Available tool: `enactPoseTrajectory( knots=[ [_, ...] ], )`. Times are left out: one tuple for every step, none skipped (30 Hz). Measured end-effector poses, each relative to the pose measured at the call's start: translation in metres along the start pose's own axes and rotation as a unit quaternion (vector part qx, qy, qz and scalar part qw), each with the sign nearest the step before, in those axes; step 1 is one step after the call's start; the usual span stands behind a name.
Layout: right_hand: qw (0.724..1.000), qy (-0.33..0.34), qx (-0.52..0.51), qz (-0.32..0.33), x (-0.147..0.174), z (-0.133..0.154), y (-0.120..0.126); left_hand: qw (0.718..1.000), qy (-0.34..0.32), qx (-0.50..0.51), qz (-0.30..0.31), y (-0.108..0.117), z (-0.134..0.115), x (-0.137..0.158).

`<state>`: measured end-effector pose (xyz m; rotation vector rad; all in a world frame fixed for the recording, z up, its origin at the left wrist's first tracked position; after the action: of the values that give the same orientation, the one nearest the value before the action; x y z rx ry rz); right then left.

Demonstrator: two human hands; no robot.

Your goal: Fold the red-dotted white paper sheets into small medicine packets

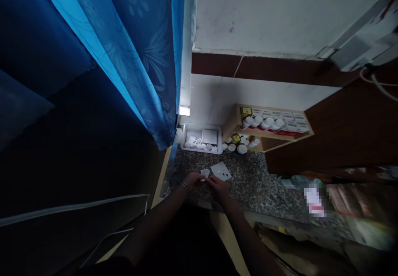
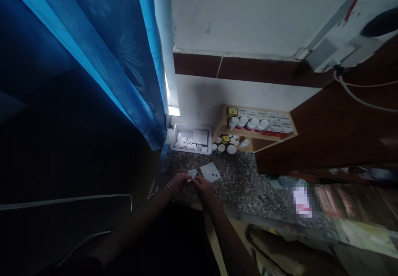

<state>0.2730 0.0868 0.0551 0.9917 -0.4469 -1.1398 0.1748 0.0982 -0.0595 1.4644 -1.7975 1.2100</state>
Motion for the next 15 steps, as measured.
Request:
enactPoseTrajectory(
  knots=[
    [1.000, -0.002, 0.008, -0.002, -0.001, -0.001, 0.000, 1.000, 0.013, 0.006, 0.014, -0.004, 0.003, 0.000],
    [1.000, -0.004, 0.011, -0.008, -0.002, -0.002, 0.001, 0.999, 0.023, 0.013, 0.028, -0.007, 0.005, 0.000],
    [1.000, -0.005, 0.007, -0.016, -0.003, -0.003, 0.003, 0.999, 0.027, 0.017, 0.037, -0.010, 0.005, 0.001],
    [1.000, -0.005, 0.001, -0.024, -0.003, -0.003, 0.004, 0.999, 0.023, 0.017, 0.038, -0.012, 0.004, 0.002],
    [1.000, -0.006, -0.006, -0.030, -0.004, -0.002, 0.006, 0.999, 0.015, 0.015, 0.037, -0.013, 0.002, 0.004],
    [0.999, -0.007, -0.013, -0.035, -0.004, -0.002, 0.007, 0.999, 0.007, 0.014, 0.037, -0.014, -0.001, 0.005],
    [0.999, -0.010, -0.023, -0.039, -0.004, -0.001, 0.008, 0.999, -0.001, 0.012, 0.035, -0.015, -0.003, 0.007],
    [0.998, -0.016, -0.035, -0.045, -0.005, 0.000, 0.010, 0.999, -0.011, 0.009, 0.032, -0.015, -0.006, 0.009],
    [0.997, -0.025, -0.050, -0.054, -0.005, 0.000, 0.012, 0.999, -0.021, 0.005, 0.028, -0.015, -0.008, 0.011],
    [0.995, -0.037, -0.069, -0.067, -0.006, -0.001, 0.014, 0.999, -0.031, 0.002, 0.024, -0.015, -0.011, 0.012],
    [0.991, -0.052, -0.090, -0.082, -0.006, -0.003, 0.016, 0.999, -0.045, -0.001, 0.020, -0.015, -0.014, 0.013],
    [0.987, -0.070, -0.112, -0.096, -0.007, -0.006, 0.018, 0.998, -0.058, -0.002, 0.016, -0.014, -0.017, 0.014],
    [0.981, -0.090, -0.132, -0.110, -0.007, -0.009, 0.019, 0.998, -0.069, -0.001, 0.011, -0.013, -0.019, 0.015],
    [0.974, -0.111, -0.151, -0.124, -0.007, -0.013, 0.019, 0.997, -0.078, 0.001, 0.007, -0.013, -0.021, 0.015],
    [0.967, -0.131, -0.169, -0.139, -0.007, -0.017, 0.019, 0.996, -0.085, 0.000, 0.003, -0.012, -0.023, 0.015]
  ],
)
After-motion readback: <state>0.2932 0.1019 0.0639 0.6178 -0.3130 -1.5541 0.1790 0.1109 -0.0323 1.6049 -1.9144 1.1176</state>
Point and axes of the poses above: each hand's wrist, its own x-axis away from the middle knuckle, its own y-axis out of the back of the hand, z = x × y, the point moved 10 cm from there along -x, towards the middle knuckle, and after that the axes turned 6 degrees about y, right-handed, at the moved point
